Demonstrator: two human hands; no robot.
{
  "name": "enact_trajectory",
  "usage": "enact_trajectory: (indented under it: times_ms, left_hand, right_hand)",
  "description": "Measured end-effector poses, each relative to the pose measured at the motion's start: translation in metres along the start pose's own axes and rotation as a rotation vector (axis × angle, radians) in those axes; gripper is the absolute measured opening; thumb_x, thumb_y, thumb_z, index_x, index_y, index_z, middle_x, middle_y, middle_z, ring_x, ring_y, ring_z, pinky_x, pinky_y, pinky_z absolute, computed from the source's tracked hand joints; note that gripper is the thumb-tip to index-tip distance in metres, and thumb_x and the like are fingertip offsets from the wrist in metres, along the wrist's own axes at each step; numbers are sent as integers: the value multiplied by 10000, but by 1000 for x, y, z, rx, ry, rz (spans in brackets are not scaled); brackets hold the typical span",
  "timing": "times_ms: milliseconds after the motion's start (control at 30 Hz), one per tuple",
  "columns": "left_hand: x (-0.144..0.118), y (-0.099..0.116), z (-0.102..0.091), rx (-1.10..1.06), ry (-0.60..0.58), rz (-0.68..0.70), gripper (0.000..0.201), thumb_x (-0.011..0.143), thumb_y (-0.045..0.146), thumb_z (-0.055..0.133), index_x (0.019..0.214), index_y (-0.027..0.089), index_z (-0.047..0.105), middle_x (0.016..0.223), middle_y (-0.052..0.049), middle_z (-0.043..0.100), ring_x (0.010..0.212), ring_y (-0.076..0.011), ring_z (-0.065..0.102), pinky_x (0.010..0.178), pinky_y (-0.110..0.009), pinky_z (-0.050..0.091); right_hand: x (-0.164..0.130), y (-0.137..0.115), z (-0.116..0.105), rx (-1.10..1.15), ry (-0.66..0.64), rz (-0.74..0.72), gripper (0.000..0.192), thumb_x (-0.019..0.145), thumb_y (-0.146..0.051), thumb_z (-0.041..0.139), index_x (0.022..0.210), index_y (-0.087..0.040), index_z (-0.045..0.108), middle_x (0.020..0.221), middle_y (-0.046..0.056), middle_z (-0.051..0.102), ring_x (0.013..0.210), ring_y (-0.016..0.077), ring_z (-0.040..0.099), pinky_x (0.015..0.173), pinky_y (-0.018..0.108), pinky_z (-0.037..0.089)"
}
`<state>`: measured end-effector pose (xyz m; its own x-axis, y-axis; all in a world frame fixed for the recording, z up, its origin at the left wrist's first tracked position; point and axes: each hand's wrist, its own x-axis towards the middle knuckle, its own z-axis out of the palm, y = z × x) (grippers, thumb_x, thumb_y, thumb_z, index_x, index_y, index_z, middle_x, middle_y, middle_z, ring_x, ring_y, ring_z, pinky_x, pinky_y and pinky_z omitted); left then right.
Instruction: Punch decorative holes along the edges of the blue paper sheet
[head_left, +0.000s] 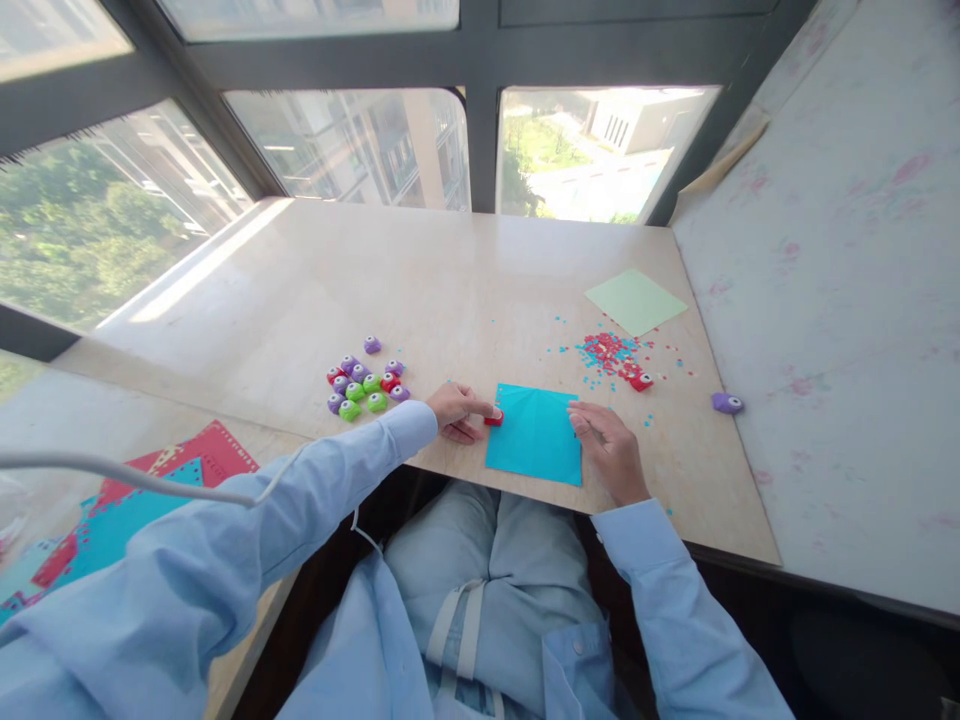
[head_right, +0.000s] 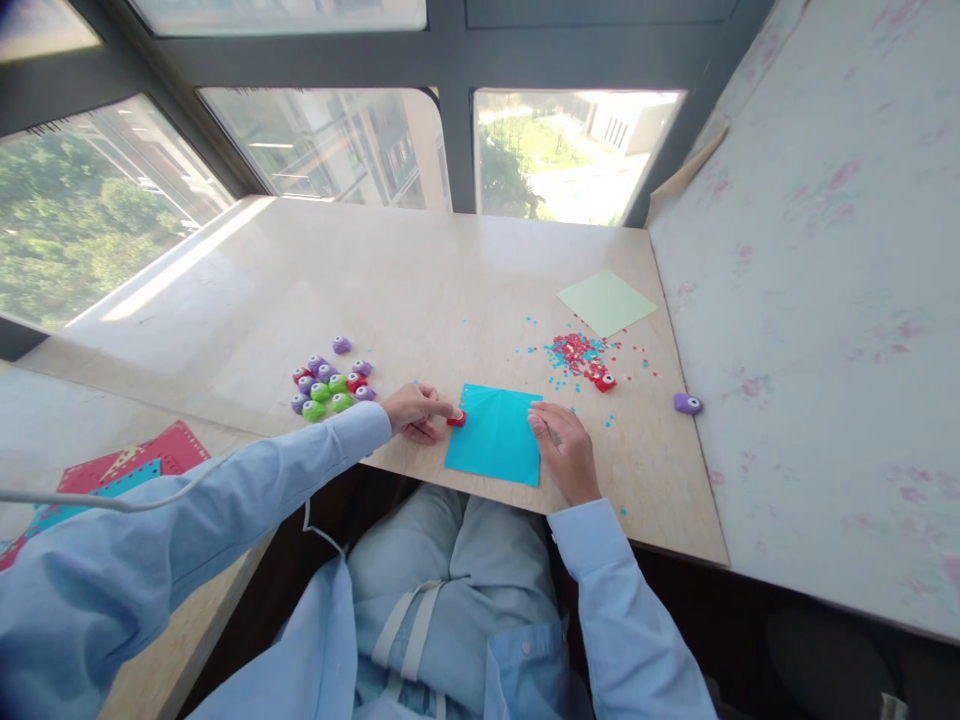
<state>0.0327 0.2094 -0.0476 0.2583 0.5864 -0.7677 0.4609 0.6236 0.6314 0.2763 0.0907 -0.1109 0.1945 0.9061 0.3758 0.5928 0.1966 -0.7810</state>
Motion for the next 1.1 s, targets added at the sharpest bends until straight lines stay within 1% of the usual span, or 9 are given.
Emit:
enact_trajectory:
  times_ms: [133,300,433,533,667,733,867,933,1100]
  left_hand:
    - [2,-1,1,-23,22,5,606,447,268,898,659,223,332,530,62,580,556,-201,685,578,-339,578]
    - [2,0,0,0,29,-4,571,462,278,901,654,215,366,558,51,597,563,-188,682,603,-342,584]
    - [6,3,-6,27,-34,-62,468,473,280,909,644,193,482,484,76,518,580,-180,674,635,-351,595]
    - [11,4,-10,32,-77,-80,403,493,291,910,646,177,556,443,94,458,514,-132,608,651,-356,600]
    - [16,3,-14,26,-139,-77,375,515,302,909,625,164,578,430,96,443,457,-85,519,667,-362,607]
    - [16,3,-16,6,-151,-86,374,511,306,912,623,162,586,421,96,436,468,-91,528,682,-371,611]
    - [16,3,-17,-29,-182,-89,385,517,359,910,702,154,642,434,87,471,497,-108,566,696,-379,613]
    - [15,1,-16,1,-187,-68,401,510,377,912,710,156,644,446,83,490,485,-104,566,683,-366,611]
    - [13,-2,-7,135,-105,-17,459,489,438,911,615,176,556,451,78,478,460,-118,581,574,-308,580]
  right_hand:
    - [0,0,0,11,2,2,280,948,-400,538,980,-221,751,1090,97,737,1040,250,667,954,466,509]
    - [0,1,0,28,17,5,276,945,-401,542,971,-222,750,1071,90,743,1025,249,674,952,458,511]
    - [-1,3,0,49,41,38,274,943,-408,544,978,-227,747,1052,84,747,1000,249,680,934,456,521]
    - [-1,4,1,59,53,47,275,939,-412,550,981,-224,747,1041,85,749,993,252,681,931,456,522]
    - [-1,3,1,69,52,58,289,935,-420,549,976,-217,750,1029,90,752,985,261,684,923,461,524]
    - [0,2,1,68,53,64,294,934,-424,548,970,-215,752,1025,93,752,981,264,685,918,463,526]
    - [0,2,1,60,62,68,295,937,-423,544,971,-215,750,1021,93,753,978,264,687,915,465,527]
    - [0,1,1,47,53,51,289,940,-419,543,978,-218,747,1025,92,752,982,261,685,918,465,526]
    - [0,1,3,-51,-39,-77,265,934,-410,561,987,-227,745,1077,99,743,1049,265,663,978,484,492]
